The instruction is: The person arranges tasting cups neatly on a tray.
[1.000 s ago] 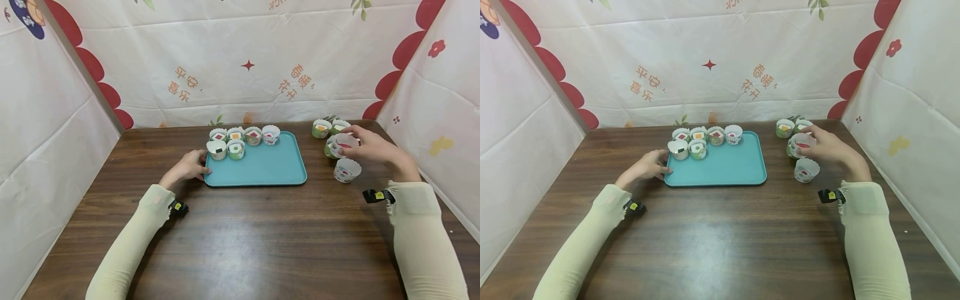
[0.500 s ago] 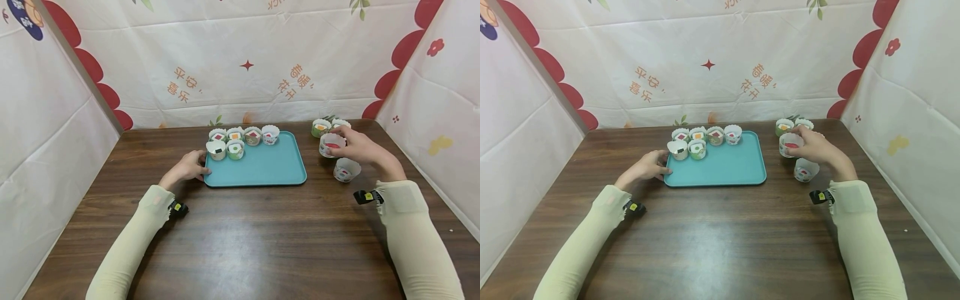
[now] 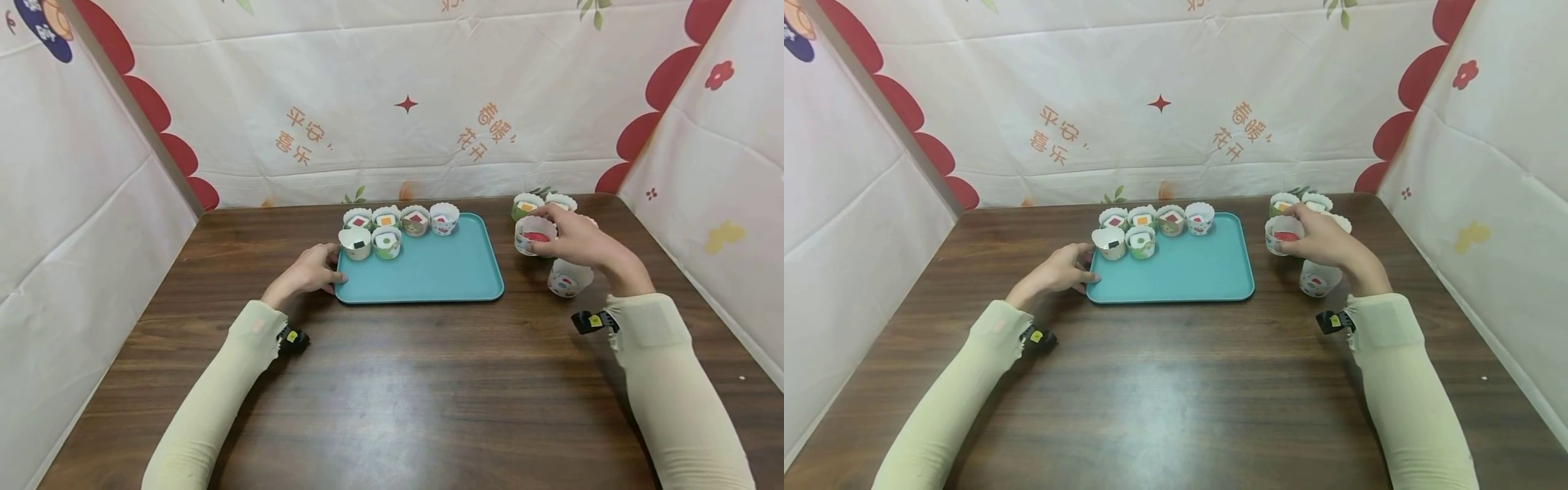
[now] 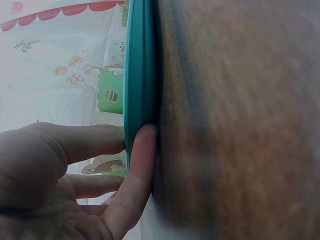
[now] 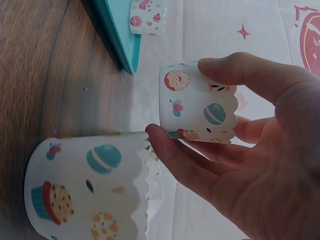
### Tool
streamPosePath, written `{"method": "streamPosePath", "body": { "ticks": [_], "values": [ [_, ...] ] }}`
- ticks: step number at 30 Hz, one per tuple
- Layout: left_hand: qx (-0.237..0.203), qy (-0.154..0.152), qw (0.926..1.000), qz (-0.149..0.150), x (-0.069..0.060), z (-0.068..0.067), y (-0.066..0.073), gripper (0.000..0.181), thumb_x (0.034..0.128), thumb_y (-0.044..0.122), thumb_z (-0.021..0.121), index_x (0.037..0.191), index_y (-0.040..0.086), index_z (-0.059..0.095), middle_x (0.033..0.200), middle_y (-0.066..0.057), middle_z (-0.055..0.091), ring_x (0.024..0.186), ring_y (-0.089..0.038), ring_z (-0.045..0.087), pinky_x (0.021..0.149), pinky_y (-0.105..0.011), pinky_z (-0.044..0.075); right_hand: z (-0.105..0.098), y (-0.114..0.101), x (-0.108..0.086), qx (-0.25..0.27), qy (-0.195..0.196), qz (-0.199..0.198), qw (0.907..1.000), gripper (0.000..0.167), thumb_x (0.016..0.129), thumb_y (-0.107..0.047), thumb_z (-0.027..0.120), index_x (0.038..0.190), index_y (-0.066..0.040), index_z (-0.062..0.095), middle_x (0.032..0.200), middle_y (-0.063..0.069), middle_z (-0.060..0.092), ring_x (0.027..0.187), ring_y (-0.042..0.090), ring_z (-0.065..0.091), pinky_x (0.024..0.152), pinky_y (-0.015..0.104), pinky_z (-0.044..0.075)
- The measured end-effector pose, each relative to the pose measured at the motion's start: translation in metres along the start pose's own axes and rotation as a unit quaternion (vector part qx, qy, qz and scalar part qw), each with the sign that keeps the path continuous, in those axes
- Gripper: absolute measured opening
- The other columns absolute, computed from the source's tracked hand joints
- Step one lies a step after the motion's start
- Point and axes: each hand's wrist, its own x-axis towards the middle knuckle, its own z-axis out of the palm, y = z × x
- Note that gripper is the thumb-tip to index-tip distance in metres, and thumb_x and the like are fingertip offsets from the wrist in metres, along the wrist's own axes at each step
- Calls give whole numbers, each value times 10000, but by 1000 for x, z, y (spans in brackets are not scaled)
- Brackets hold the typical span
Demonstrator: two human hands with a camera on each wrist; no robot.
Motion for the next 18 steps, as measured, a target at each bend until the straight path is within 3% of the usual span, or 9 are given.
{"method": "streamPosePath", "body": {
  "ticks": [5, 13, 18],
  "values": [
    [0, 0, 10000, -3, 0, 0, 1, 759, 955, 55, 715, 1596, -7, 313, 1409, -255, 525, 1096, -370, 659, 705, -316, 672, 5, -4, 3, -34, 124, -258, 9996, 737, 952, -290, 743, 1501, 35, 375, 1330, 319, 562, 1095, 390, 561, 875, 528, 522],
    [48, 6, 10000, 7, 1, 0, 0, 754, 956, 61, 714, 1592, -12, 317, 1406, -259, 524, 1091, -368, 661, 705, -314, 671, 15, -16, 12, 2, 114, -573, 9983, 669, 940, -226, 753, 1457, 44, 425, 1295, 297, 590, 1112, 384, 564, 932, 560, 489],
    [43, 2, 10000, -14, 2, 0, 0, 748, 957, 62, 714, 1589, -12, 321, 1407, -257, 520, 1084, -357, 660, 708, -312, 671, 21, -27, 16, 25, 51, -568, 9984, 662, 954, -274, 738, 1463, 17, 431, 1309, 284, 590, 1129, 388, 585, 926, 573, 508]
  ]
}}
